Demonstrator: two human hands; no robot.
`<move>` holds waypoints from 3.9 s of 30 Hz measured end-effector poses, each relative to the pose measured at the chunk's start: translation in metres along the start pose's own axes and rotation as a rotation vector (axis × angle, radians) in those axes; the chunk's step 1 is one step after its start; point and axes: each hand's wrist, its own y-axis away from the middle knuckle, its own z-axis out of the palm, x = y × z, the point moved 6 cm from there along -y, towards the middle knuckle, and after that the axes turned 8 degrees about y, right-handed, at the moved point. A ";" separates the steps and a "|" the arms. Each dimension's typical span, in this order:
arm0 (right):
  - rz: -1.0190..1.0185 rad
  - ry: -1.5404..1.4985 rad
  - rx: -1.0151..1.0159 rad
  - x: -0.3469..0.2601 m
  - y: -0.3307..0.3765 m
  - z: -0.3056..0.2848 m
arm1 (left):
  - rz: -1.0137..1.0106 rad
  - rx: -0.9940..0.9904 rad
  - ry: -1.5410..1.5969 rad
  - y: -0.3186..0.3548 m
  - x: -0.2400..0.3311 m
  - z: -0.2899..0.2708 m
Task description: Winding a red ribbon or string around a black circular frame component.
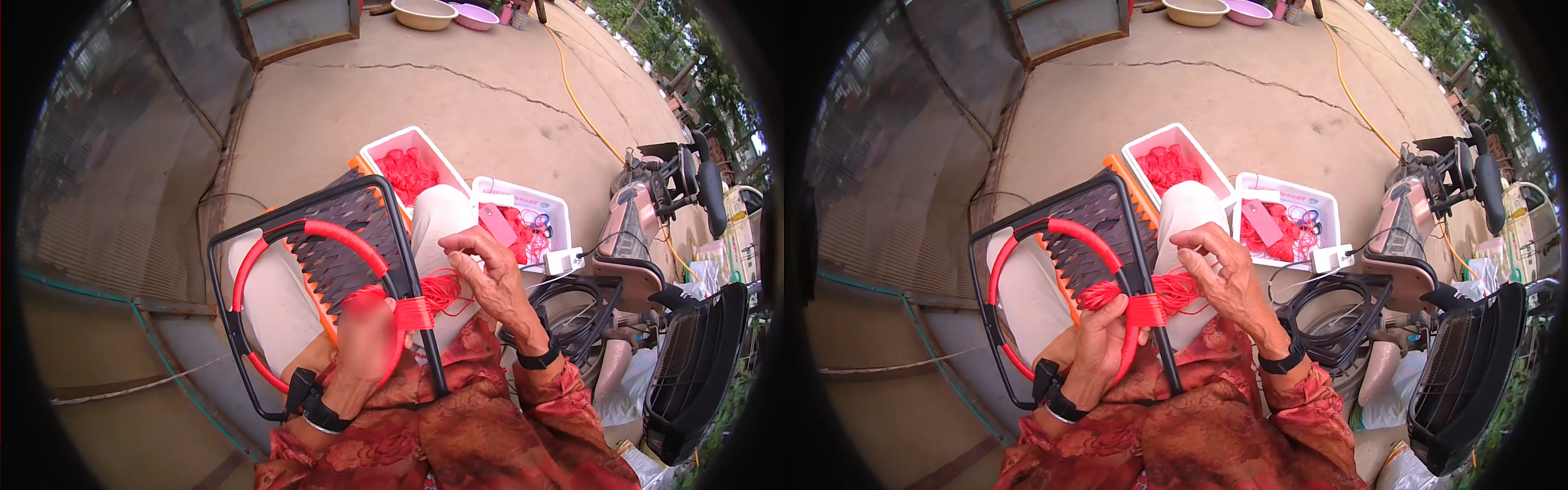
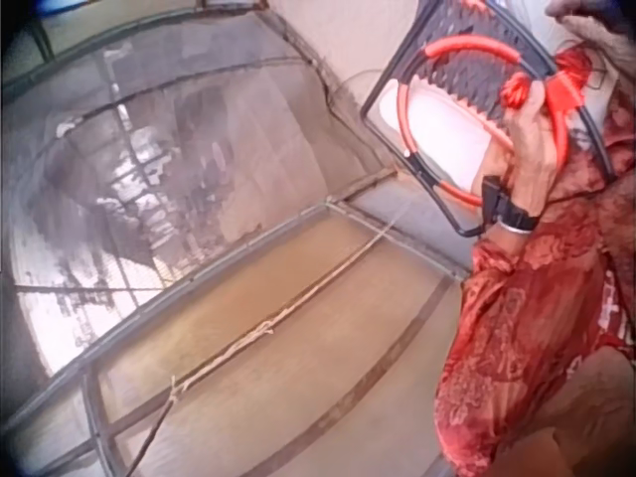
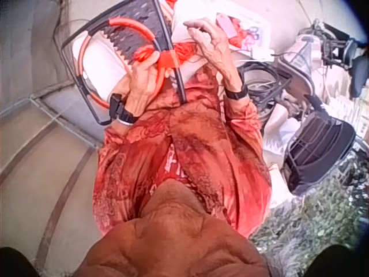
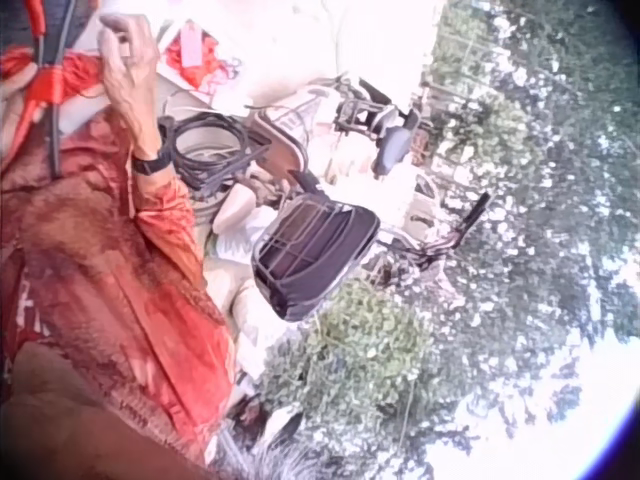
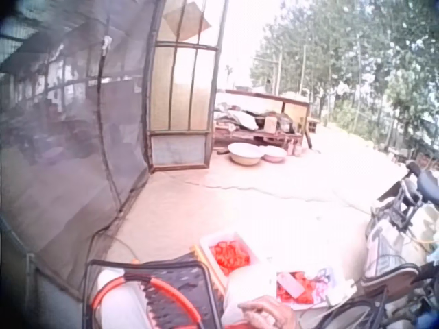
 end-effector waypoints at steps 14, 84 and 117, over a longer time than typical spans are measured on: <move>0.274 -1.205 0.148 0.031 0.025 0.040 | 0.226 0.101 -0.174 -0.003 0.007 0.007; 0.476 -0.200 -0.342 0.098 0.029 -0.024 | -0.018 0.042 -0.175 -0.009 0.002 0.010; 0.578 -0.445 -0.235 0.025 0.056 0.037 | -0.149 0.009 -0.429 -0.001 0.002 0.008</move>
